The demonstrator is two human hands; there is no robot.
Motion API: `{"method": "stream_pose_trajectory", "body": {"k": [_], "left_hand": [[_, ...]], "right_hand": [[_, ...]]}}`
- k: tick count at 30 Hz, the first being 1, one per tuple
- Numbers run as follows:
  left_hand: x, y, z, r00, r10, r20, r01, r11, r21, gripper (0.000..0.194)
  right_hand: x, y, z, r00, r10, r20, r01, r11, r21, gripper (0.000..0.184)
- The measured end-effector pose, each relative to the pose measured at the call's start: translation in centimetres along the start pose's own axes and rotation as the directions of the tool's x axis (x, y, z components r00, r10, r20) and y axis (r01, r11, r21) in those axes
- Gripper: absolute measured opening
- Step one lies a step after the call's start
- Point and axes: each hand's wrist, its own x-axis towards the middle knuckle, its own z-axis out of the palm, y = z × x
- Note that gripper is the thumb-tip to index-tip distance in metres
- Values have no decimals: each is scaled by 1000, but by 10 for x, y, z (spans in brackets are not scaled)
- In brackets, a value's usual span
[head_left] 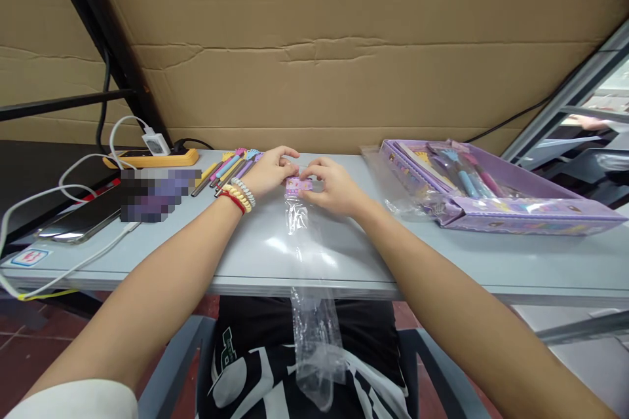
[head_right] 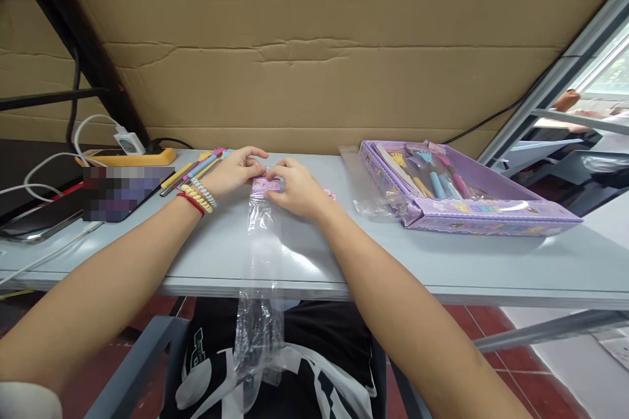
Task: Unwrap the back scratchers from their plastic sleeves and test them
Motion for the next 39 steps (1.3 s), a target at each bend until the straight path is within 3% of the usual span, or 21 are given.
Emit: {"method": "stream_pose_trajectory", "body": {"k": [3,8,11,15,20,24,27,30,32,37,39], "left_hand": [[-3,6,5,999,-34,-24,29,981,-189,25],[-5,8,10,995,-92,26,95,955,-280,22],[-4,3,7,994,-40,105,60,979,-196,40],[-2,-2,2,965,-17,261,7,999,36,60],[-1,-1,-4,947,-58,315,-5,980,197,46],[2,-5,-10,948,-83,308,-5,961,277,41],[4,-8,-14,966,-81,245,16,967,256,31],[3,-8,-14,989,-86,121,62,980,188,30],[1,-5,-13,994,-80,79,69,990,126,34],[-6,4,-7,991,-34,126,35,999,-5,26],[-8,5,-6,989,-8,146,15,999,-49,23]], "right_hand": [[1,0,-1,1000,25,-16,-25,999,-30,35],[3,3,-2,999,39,-7,-40,996,-81,13],[4,0,-4,995,97,-9,-98,992,-81,10],[6,-4,-11,966,259,8,-259,966,10,11],[10,0,-21,903,430,18,-421,873,247,13],[10,8,-35,833,525,-174,-448,825,345,14],[7,11,-49,778,568,-267,-518,822,237,10],[4,13,-59,772,628,-92,-627,778,46,6],[3,15,-61,739,673,27,-666,736,-124,10],[3,23,-51,670,737,87,-643,635,-427,10],[3,25,-47,671,738,65,-623,609,-491,12]]}}
